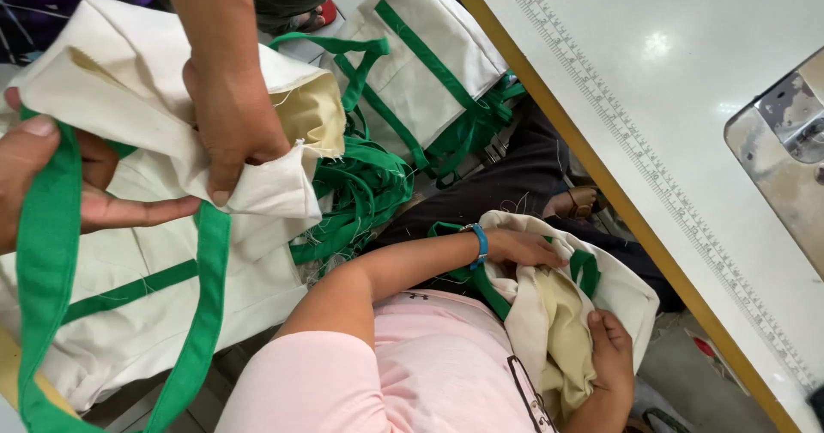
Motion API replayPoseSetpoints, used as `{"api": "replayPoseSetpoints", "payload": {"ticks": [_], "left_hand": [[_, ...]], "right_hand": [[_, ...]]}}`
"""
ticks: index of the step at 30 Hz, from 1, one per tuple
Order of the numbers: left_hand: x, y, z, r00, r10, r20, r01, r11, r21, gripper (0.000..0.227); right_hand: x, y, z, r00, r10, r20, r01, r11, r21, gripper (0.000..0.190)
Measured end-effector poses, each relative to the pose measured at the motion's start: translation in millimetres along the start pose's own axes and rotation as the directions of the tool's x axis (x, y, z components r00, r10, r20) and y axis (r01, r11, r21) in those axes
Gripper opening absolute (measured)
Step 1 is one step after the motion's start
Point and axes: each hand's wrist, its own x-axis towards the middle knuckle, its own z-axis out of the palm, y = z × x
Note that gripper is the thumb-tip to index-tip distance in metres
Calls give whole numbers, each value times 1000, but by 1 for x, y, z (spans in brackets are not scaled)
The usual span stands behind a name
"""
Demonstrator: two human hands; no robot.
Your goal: Inspecting and trimming loose threads from manufactured canvas tote bags using thread nippers.
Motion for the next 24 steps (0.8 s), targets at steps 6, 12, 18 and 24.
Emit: {"api": "replayPoseSetpoints", "payload": {"ticks": [6, 12, 18, 24], "left_hand": [[8, -5, 0, 999, 13, 29, -11, 997, -78, 58], [12, -9, 0, 999, 47, -9, -47, 999, 25, 61], [58, -42, -107, 680, 615, -400, -643, 762, 80, 38], [67, -95, -236, 447, 375, -812, 41, 898, 438, 68]], "right_hand": [[-5, -8, 1, 1000, 0, 20, 0, 1000, -9, 30], [-3, -5, 1, 1000, 11, 16, -11, 1000, 17, 26], [-8, -4, 1, 998, 30, 46, -37, 990, 139, 26], [-5, -6, 2, 997, -4, 72, -5, 993, 120, 24]]}}
